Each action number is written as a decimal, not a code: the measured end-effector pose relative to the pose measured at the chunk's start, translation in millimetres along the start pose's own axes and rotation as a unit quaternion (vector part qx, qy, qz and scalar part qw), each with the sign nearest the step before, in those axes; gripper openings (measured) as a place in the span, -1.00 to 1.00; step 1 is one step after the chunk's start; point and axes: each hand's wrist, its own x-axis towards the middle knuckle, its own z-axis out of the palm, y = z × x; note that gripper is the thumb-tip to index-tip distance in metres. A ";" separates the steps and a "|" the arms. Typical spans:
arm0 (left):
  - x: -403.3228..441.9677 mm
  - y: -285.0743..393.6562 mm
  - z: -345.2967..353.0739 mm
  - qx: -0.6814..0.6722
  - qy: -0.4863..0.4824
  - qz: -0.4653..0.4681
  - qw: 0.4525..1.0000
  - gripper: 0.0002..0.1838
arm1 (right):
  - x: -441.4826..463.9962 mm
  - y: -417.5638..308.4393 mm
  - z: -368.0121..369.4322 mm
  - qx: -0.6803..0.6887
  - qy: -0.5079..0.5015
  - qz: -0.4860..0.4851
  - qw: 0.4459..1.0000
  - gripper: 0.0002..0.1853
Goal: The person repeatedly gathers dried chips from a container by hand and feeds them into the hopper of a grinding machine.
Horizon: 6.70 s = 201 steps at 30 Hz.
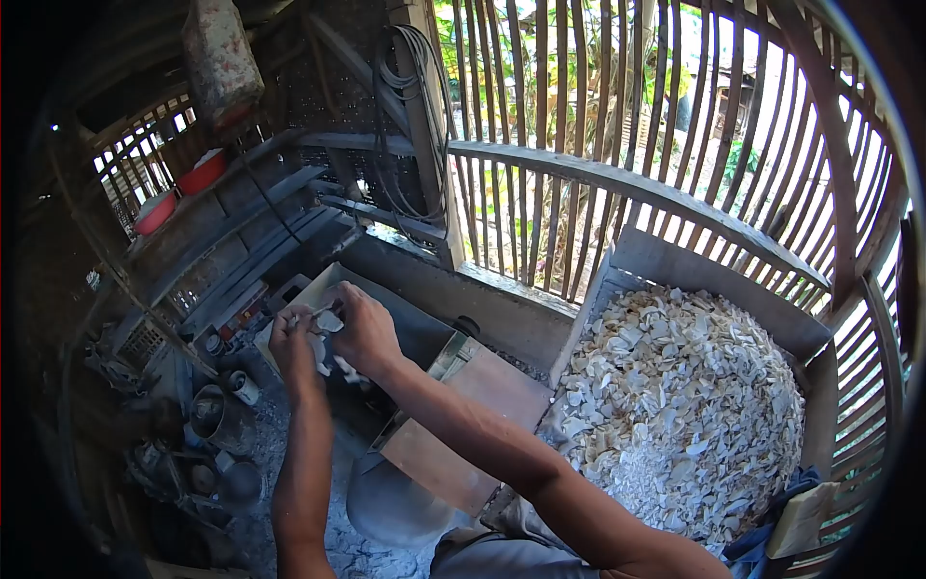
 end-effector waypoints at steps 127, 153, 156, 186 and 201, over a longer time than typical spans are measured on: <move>-338.5 -46.4 228.1 -0.230 -0.314 -0.146 0.909 -0.78 | -239.1 53.5 -253.6 0.010 0.514 0.088 0.853 -0.85; 17.3 31.0 30.3 0.111 0.025 0.042 0.993 -0.48 | 24.3 -16.5 14.4 0.096 0.097 0.082 0.987 -0.56; 15.6 33.3 30.8 0.153 0.015 0.054 0.987 -0.48 | 25.9 -8.6 12.6 0.058 0.090 0.057 0.993 -0.55; 22.6 22.0 16.3 0.090 0.014 0.109 0.990 -0.77 | 19.2 -3.1 0.9 0.028 0.014 0.018 0.999 -0.61; 23.2 23.8 16.6 0.077 0.045 0.085 0.992 -0.68 | 18.5 -2.4 6.3 0.011 0.033 -0.009 0.999 -0.61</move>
